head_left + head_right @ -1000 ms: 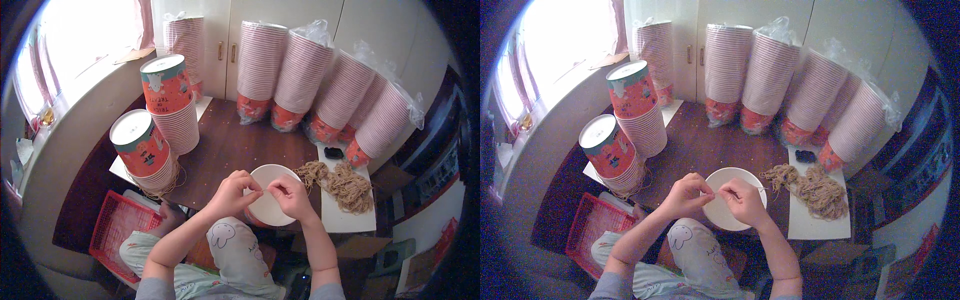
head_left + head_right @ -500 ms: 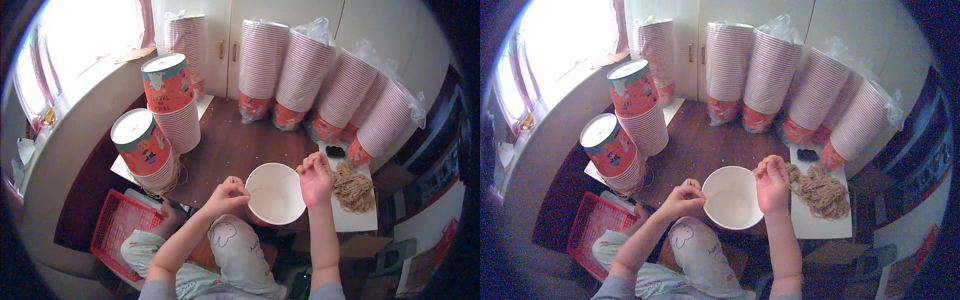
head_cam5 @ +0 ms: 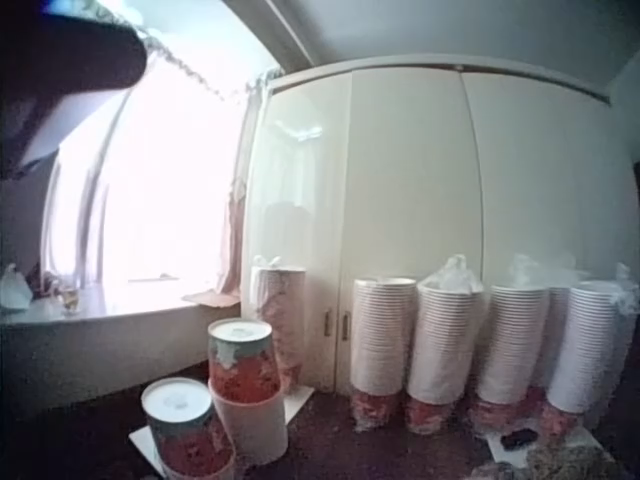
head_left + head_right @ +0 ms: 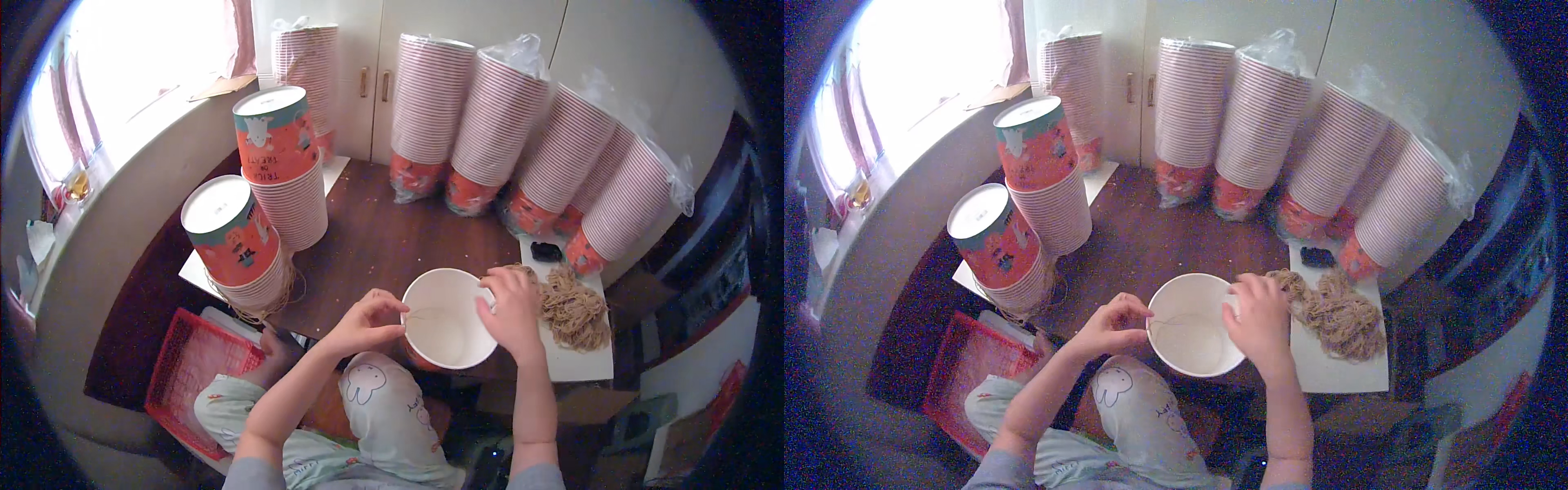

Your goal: Tie string handles through holes in paper cups and stack the finished products.

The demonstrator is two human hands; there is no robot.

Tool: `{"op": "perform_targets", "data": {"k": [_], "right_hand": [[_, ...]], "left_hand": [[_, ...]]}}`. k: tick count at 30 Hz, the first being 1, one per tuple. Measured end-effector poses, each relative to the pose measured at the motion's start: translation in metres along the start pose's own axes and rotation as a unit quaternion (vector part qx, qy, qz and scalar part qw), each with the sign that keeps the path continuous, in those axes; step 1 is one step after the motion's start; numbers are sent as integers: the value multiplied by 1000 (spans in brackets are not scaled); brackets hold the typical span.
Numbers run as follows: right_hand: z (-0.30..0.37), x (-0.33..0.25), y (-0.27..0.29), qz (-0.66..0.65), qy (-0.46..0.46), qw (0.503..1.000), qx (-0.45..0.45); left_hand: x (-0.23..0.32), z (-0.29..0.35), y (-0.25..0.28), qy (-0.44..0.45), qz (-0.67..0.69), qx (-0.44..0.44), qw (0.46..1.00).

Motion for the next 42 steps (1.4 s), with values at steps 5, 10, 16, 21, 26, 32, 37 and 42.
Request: {"op": "perform_targets", "data": {"k": [5,10,16,21,26,32,37,42], "right_hand": [[-5,-23,-39,-201,78,963,-160],[-15,-33,-55,-375,54,870,-316],[-18,-39,-45,-414,-5,822,-391],[-16,-45,-43,-378,-20,879,-291],[-11,-41,-51,-389,-17,886,-253],[-9,-40,-56,-386,-34,889,-245],[-8,-41,-56,-384,-36,894,-230],[-8,-38,-53,-383,-31,896,-221]], "left_hand": [[11,-10,-1,9,-74,5,997],[8,-9,0,-37,-136,20,990],[2,4,-6,119,36,36,992],[-4,14,-13,34,5,78,996],[-4,19,-19,42,-62,97,992],[-14,25,-22,68,-10,119,991],[-13,27,-24,66,-20,122,990],[-19,25,-28,26,18,148,988]]}}
Point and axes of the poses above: each hand's wrist, its own z-axis away from the middle knuckle, its own y-axis out of the back of the hand, x = y × z, the point moved 1 cm from there along -z, towards the middle knuckle, and after that the axes turned 3 degrees about -x, right-handed, at the moved point
